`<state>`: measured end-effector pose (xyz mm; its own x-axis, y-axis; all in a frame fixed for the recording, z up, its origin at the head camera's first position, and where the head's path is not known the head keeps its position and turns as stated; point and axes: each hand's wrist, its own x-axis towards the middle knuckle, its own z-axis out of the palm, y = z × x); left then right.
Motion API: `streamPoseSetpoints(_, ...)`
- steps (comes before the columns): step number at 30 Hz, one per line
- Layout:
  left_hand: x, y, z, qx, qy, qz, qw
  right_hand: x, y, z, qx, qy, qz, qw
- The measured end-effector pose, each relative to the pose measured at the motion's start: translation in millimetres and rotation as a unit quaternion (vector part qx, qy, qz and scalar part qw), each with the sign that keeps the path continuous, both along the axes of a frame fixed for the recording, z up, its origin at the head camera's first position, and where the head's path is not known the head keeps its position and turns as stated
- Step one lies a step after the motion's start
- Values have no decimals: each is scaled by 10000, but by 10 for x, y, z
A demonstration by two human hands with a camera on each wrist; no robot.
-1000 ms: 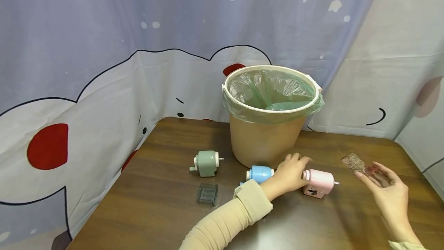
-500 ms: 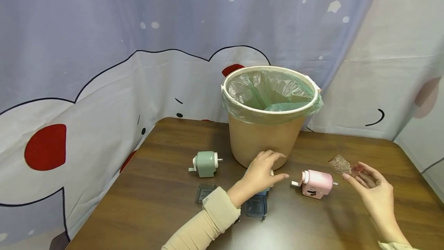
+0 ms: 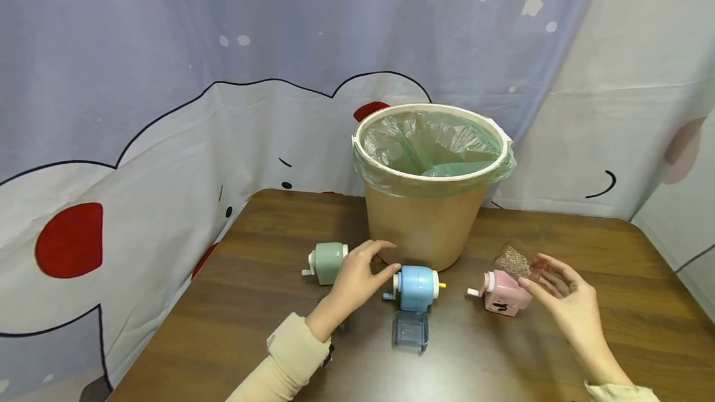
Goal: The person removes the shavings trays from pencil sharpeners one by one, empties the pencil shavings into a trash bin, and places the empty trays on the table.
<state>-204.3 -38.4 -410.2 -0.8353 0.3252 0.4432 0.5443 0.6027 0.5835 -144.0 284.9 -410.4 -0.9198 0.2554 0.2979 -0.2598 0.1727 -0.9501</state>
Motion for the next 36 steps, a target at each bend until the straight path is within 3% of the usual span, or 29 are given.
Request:
streamPoseSetpoints(11, 133, -235, -93, 313, -415, 246, 9983, 54, -299, 3, 71, 139, 659, 9977)
streamPoseSetpoints(17, 196, -339, -64, 811, -647, 62, 9946, 63, -467, 49, 183, 234, 717, 9970)
streamPoseSetpoints(23, 264, -393, -6, 973, -710, 47, 9927, 72, -620, 92, 408, 314, 850, 9951)
streamPoseSetpoints(27, 301, -404, 26, 1339, -797, 140, 9877, 71, -716, 126, 676, 391, 860, 9932)
streamPoseSetpoints(30, 313, -415, 68, 1624, -811, 292, 9830, 47, -785, 174, 585, 570, 1001, 9916)
streamPoseSetpoints(33, 276, -438, 161, 1819, -682, 450, 9799, 20, -838, 247, 376, 809, 1215, 9886)
streamPoseSetpoints(36, 169, -476, 284, 1974, -418, 568, 9778, 2, -867, 340, 405, 1006, 1359, 9848)
